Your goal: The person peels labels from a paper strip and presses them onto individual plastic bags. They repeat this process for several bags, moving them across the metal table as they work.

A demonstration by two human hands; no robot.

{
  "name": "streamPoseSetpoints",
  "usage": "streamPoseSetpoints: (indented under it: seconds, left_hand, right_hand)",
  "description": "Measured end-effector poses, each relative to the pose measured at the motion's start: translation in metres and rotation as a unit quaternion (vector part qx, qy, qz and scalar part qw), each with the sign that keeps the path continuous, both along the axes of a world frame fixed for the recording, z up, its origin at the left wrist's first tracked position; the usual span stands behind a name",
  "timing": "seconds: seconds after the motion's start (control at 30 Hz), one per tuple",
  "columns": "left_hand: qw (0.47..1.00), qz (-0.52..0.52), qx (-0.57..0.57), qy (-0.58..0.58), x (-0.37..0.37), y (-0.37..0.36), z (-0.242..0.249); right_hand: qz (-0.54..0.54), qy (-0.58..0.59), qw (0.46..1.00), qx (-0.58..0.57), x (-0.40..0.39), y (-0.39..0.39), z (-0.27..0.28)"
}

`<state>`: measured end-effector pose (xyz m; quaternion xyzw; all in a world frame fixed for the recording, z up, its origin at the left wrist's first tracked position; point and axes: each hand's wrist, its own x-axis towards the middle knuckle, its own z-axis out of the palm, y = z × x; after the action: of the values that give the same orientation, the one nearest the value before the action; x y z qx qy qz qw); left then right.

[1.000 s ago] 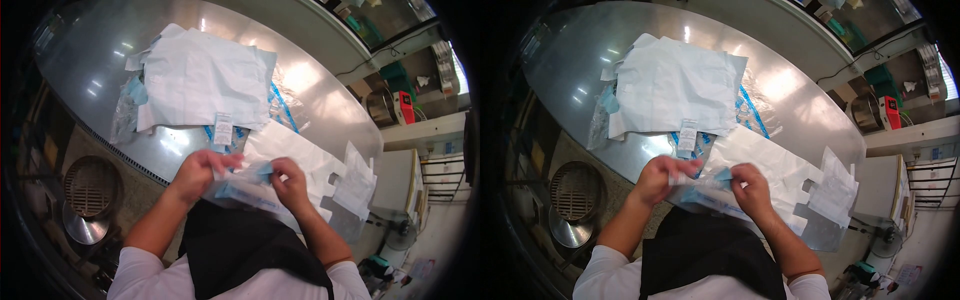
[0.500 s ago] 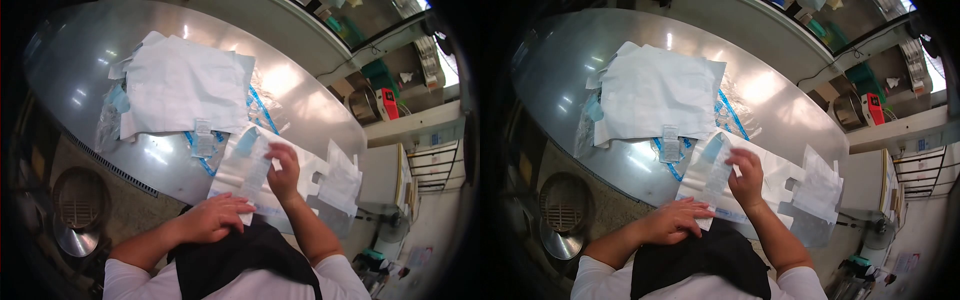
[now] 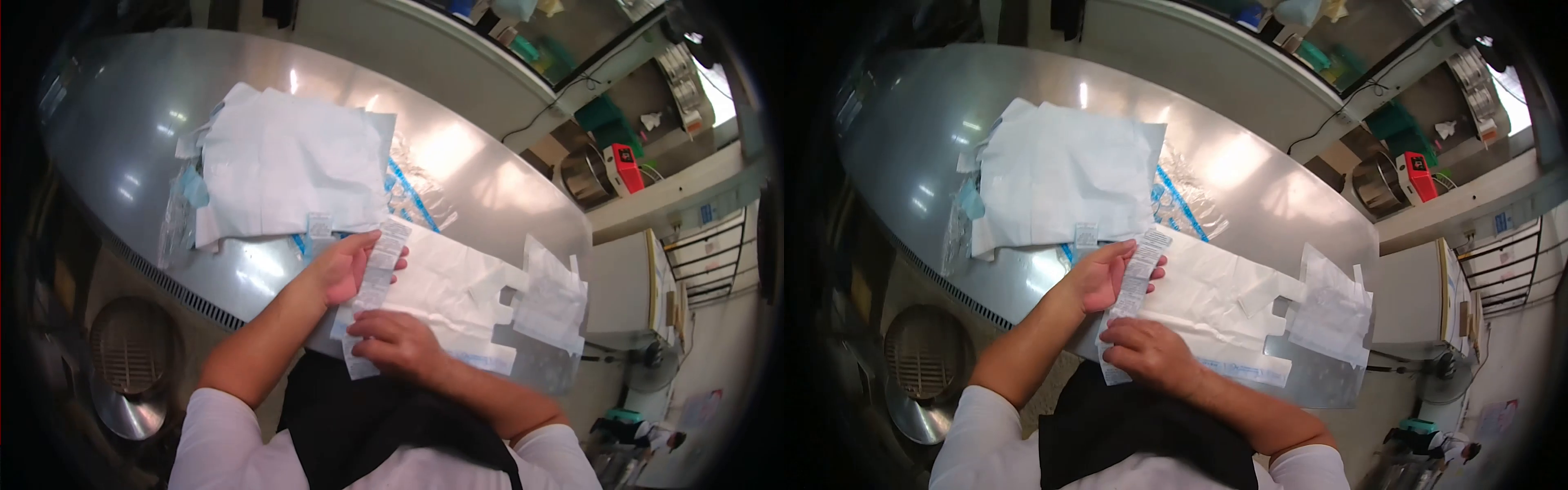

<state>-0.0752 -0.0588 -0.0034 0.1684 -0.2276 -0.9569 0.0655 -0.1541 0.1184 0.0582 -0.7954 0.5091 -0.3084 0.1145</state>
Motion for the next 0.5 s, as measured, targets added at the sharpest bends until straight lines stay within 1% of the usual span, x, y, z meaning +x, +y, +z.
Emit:
streamPoseSetpoints:
  seconds: [0.03, 0.07, 0.13, 0.2, 0.27, 0.3, 0.33, 0.4, 0.47, 0.5]
  left_hand:
    - [0.999, 0.016, 0.017, 0.024, 0.0, -0.005, 0.005]
    - [1.0, 0.01, 0.009, 0.028, 0.0, -0.008, 0.011]
    - [0.993, 0.052, -0.101, -0.023, 0.001, -0.01, 0.024]
    - [0.993, 0.052, -0.093, -0.045, 0.003, -0.011, 0.037]
    - [0.974, 0.106, -0.186, -0.072, 0.006, -0.003, 0.044]
    - [0.973, 0.105, -0.191, -0.072, 0.009, 0.0, 0.046]
    - [0.973, 0.099, -0.203, -0.055, 0.012, 0.003, 0.047]
    - [0.972, 0.089, -0.215, -0.041, 0.016, 0.008, 0.051]
    - [0.966, 0.067, -0.25, -0.02, 0.019, 0.017, 0.055]
    - [0.961, 0.059, -0.27, -0.011, 0.02, 0.02, 0.052]
  right_hand:
    - [0.004, 0.02, 0.999, 0.041, -0.003, 0.003, -0.008]
    - [-0.002, 0.024, 0.999, 0.033, -0.007, 0.007, -0.013]
    - [-0.029, 0.06, 0.995, 0.077, -0.011, 0.01, -0.014]
    - [-0.024, 0.063, 0.994, 0.086, -0.018, 0.013, -0.006]
    - [-0.074, -0.04, 0.994, 0.071, -0.024, 0.014, 0.008]
    - [-0.126, -0.11, 0.984, 0.055, -0.03, 0.009, 0.016]
    - [-0.184, -0.14, 0.973, 0.026, -0.036, 0.004, 0.032]
    - [-0.302, -0.206, 0.927, 0.078, -0.053, -0.005, 0.049]
    - [-0.293, -0.335, 0.878, 0.178, -0.07, -0.015, 0.047]
    - [-0.263, -0.37, 0.867, 0.206, -0.072, -0.018, 0.048]
